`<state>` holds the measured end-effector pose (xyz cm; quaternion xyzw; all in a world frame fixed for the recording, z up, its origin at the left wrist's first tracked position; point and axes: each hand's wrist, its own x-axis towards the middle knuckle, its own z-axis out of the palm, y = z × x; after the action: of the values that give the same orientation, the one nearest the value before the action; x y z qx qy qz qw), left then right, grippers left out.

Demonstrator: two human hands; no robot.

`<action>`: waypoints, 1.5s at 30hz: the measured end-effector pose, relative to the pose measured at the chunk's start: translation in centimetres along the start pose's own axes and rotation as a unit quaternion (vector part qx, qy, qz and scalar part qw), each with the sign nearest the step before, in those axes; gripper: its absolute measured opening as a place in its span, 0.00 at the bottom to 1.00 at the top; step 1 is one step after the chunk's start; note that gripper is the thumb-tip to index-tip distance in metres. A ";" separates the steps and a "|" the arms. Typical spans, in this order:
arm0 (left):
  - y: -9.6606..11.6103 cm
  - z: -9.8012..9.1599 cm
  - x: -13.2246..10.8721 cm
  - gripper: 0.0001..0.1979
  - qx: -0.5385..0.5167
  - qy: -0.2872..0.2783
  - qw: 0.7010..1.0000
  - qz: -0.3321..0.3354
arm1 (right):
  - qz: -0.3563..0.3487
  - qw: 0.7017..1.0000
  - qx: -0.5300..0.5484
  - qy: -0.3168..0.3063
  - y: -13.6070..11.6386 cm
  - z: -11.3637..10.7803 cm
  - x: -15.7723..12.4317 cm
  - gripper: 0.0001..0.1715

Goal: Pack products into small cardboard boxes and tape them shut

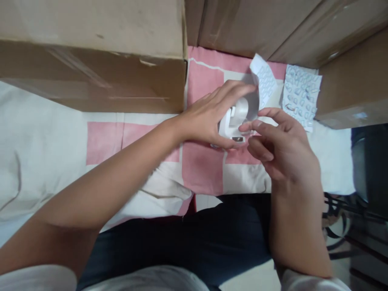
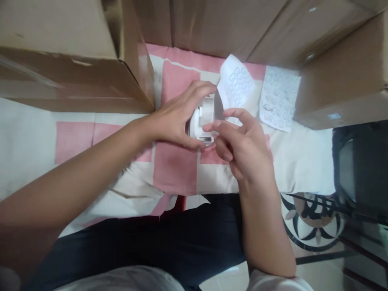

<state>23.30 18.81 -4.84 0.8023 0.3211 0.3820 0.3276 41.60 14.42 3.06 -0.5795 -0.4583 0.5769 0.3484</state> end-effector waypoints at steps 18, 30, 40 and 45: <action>-1.2 -0.4 0.5 0.58 0.070 -0.035 0.997 -0.021 | -0.049 0.997 0.012 0.054 5.7 -1.1 -8.1 0.16; -1.1 -0.5 0.2 0.48 0.057 -0.029 0.998 -0.017 | 0.013 0.999 0.048 0.019 7.8 -0.9 -6.9 0.20; 0.5 0.5 0.0 0.22 -0.021 0.046 0.991 -0.124 | 0.015 0.999 0.028 0.003 6.8 -0.6 -6.9 0.19; 0.7 0.7 0.1 0.14 0.000 0.074 0.993 -0.090 | 0.005 1.000 0.002 0.008 7.0 -0.7 -6.8 0.17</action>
<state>24.10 18.23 -4.59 0.7397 0.4155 0.4089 0.3361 43.75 5.80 -1.00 -0.5859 -0.4516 0.5745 0.3503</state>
